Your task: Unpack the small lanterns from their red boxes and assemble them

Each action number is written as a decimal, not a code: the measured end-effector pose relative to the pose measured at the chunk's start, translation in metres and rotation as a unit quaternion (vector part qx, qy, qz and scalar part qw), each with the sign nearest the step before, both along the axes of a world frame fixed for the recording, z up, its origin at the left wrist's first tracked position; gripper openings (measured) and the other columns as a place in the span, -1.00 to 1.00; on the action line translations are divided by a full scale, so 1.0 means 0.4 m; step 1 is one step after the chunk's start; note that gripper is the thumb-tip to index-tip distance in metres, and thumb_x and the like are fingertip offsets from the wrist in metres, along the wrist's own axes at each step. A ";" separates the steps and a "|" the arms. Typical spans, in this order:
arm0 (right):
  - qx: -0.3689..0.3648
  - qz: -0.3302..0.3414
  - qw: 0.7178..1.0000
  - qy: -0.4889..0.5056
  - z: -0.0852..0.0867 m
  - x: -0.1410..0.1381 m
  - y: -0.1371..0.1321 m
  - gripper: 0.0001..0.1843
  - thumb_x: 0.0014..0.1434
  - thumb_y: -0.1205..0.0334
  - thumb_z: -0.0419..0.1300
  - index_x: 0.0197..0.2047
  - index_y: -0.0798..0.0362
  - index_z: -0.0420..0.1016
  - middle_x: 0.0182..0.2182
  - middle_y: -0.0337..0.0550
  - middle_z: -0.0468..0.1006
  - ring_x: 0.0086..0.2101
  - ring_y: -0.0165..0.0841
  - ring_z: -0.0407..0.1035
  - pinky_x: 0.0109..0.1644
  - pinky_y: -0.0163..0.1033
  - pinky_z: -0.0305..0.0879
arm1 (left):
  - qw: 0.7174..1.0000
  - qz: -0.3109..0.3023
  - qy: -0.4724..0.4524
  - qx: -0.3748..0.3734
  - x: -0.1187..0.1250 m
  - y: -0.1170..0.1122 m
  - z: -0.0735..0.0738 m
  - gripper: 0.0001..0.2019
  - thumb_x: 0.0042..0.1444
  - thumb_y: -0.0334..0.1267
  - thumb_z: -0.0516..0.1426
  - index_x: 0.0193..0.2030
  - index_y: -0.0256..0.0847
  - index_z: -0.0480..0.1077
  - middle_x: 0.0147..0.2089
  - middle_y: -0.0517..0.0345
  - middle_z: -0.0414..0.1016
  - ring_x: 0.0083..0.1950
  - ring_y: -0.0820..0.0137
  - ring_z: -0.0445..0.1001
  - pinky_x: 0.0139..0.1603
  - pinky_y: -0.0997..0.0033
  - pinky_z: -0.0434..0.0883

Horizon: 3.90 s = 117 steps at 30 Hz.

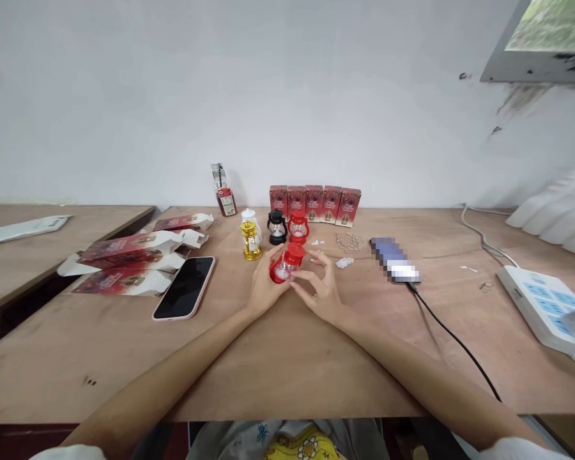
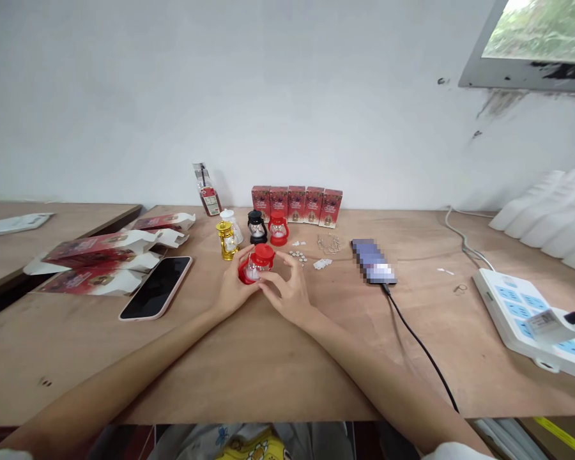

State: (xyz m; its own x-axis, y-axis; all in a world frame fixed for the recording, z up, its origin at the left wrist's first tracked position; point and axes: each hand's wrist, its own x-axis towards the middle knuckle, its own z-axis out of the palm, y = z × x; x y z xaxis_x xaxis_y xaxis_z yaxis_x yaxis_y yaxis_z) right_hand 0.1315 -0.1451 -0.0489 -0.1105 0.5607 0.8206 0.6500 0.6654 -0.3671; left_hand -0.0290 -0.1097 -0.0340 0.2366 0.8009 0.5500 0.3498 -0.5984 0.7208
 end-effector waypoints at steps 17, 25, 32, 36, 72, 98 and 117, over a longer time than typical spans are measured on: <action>0.092 -0.076 0.988 -0.096 0.014 -0.008 -0.013 -0.95 0.13 0.25 0.20 -0.34 0.02 0.47 0.05 0.02 0.18 0.06 -0.15 0.21 0.05 0.00 0.31 | 0.989 0.048 0.128 0.052 -0.012 -0.009 0.006 -0.54 -0.08 -0.26 0.25 0.01 -0.15 0.31 -0.03 0.09 0.47 -0.10 0.25 0.37 -0.08 0.27 0.36; 0.108 -0.070 0.987 -0.091 0.007 -0.006 -0.010 -0.94 0.15 0.33 0.16 -0.28 0.04 0.44 -0.02 0.05 0.27 -0.06 -0.23 0.31 -0.04 -0.08 0.38 | 0.996 0.006 0.084 0.001 -0.010 -0.003 0.005 -0.52 -0.10 -0.38 0.18 0.03 -0.13 0.24 0.00 0.12 0.47 -0.05 0.29 0.47 -0.05 0.31 0.39; 0.108 -0.077 0.988 -0.078 0.012 -0.004 -0.012 -0.91 0.15 0.36 0.12 -0.27 0.03 0.42 -0.10 0.01 0.39 -0.11 -0.23 0.32 -0.09 -0.08 0.31 | 0.996 0.037 0.081 -0.022 -0.016 0.006 0.006 -0.54 -0.12 -0.40 0.17 -0.01 -0.13 0.26 -0.06 0.14 0.50 -0.11 0.30 0.50 -0.10 0.33 0.40; 0.097 -0.017 0.992 -0.080 0.019 -0.004 -0.015 -0.94 0.16 0.37 0.10 -0.30 0.04 0.36 -0.35 -0.12 0.49 -0.29 -0.30 0.31 -0.22 -0.16 0.22 | 0.996 0.036 0.075 -0.025 -0.028 0.024 0.005 -0.58 -0.15 -0.41 0.19 -0.07 -0.15 0.30 -0.09 0.17 0.51 -0.13 0.31 0.49 -0.09 0.33 0.39; -0.313 0.078 0.884 0.339 -0.019 0.059 0.077 -0.63 0.12 -0.15 0.07 -0.35 0.01 0.34 -0.55 -0.30 0.33 -0.57 -0.42 0.21 -0.51 -0.29 0.20 | 0.955 -0.110 -0.126 -0.244 -0.023 0.011 0.029 -0.62 -0.11 0.03 0.23 -0.35 -0.20 0.23 -0.45 0.29 0.33 -0.59 0.56 0.24 -0.61 0.52 0.28; -0.286 0.081 0.908 0.297 -0.020 0.028 0.044 -0.67 0.19 -0.02 0.03 -0.07 -0.01 0.30 -0.18 -0.12 0.48 -0.19 -0.32 0.38 -0.07 -0.17 0.34 | 0.970 -0.113 -0.046 -0.209 0.001 -0.018 0.012 -0.63 -0.01 0.02 0.17 -0.29 -0.18 0.15 -0.48 0.36 0.28 -0.59 0.59 0.23 -0.57 0.56 0.22; -0.172 0.019 0.948 0.267 0.003 0.022 0.025 -0.74 0.24 0.09 -0.05 -0.06 0.01 0.23 -0.13 -0.08 0.39 -0.14 -0.31 0.31 -0.03 -0.17 0.27 | 0.978 -0.045 -0.047 -0.199 0.011 -0.008 -0.002 -0.62 -0.07 0.01 0.20 -0.34 -0.17 0.13 -0.48 0.35 0.31 -0.53 0.51 0.27 -0.49 0.49 0.26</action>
